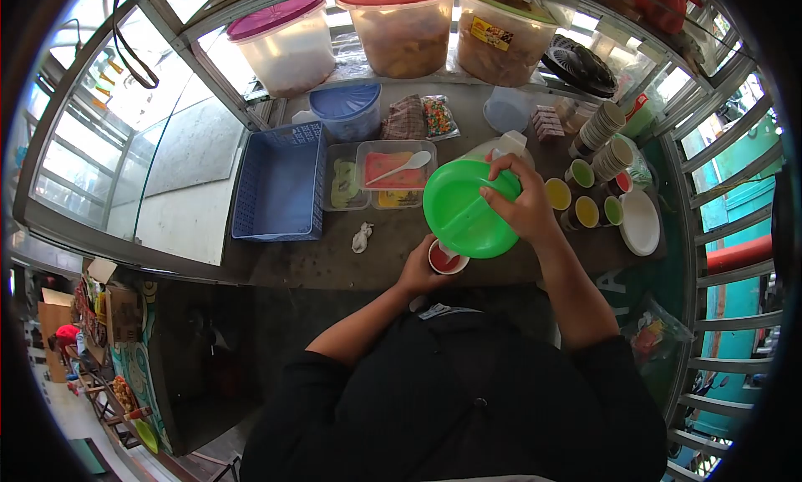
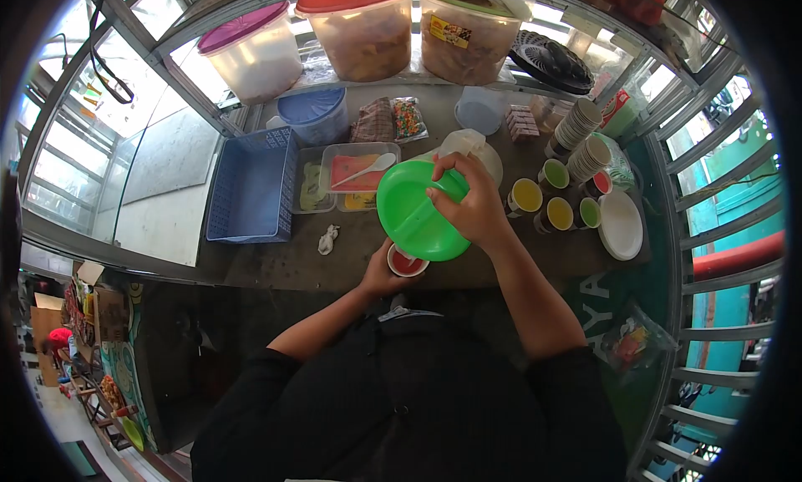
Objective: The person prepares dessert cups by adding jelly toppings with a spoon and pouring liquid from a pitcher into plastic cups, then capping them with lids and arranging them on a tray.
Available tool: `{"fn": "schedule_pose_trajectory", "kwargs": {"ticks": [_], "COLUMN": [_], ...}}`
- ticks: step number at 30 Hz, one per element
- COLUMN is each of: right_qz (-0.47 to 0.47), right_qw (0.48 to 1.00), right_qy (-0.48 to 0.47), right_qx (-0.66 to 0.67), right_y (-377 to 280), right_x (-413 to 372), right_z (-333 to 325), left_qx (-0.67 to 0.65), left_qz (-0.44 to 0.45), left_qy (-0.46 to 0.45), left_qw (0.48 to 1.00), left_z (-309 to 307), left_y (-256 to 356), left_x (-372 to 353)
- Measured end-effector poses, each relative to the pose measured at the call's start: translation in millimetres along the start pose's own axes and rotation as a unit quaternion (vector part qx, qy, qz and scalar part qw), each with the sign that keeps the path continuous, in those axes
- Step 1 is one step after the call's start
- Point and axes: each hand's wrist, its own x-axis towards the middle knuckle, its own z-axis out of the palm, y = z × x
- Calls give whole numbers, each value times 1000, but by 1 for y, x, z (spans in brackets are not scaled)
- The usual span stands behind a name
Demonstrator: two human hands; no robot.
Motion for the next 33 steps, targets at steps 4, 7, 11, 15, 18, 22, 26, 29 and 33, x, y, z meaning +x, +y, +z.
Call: {"fn": "schedule_pose_trajectory", "kwargs": {"ticks": [4, 7, 11, 15, 18, 22, 26, 29, 33], "right_qz": [-16, -30, -37, -26, -18, -26, -31, -21, -31], "right_qw": [1000, 999, 999, 999, 999, 999, 999, 1000, 999], "right_qy": [-8, -6, 4, -11, -21, -9, -2, -6, -15], "right_qx": [-13, -21, -18, -20, -24, -20, -13, -7, -39], "right_y": [-4, -5, -3, -4, -5, -5, -2, -3, -8], "right_x": [2, 3, 4, 4, 2, 3, 3, 2, 2], "right_z": [4, 8, 6, 1, 0, 2, 1, 2, 4], "left_qx": [5, 7, -5, 1, 2, 7, 9, 11, 6], "left_qz": [22, 35, 37, 41, 41, 36, 29, 35, 40], "left_qy": [-18, -38, -36, -38, -35, -31, -28, -23, -20], "left_qw": [1000, 999, 999, 998, 999, 999, 999, 999, 999], "left_z": [-4, -6, -7, -7, -7, -6, -6, -5, -4], "left_y": [2, 3, 4, 2, 5, 6, 6, 3, 4], "left_x": [0, 1, 1, 0, -1, -1, -3, -2, -3]}}
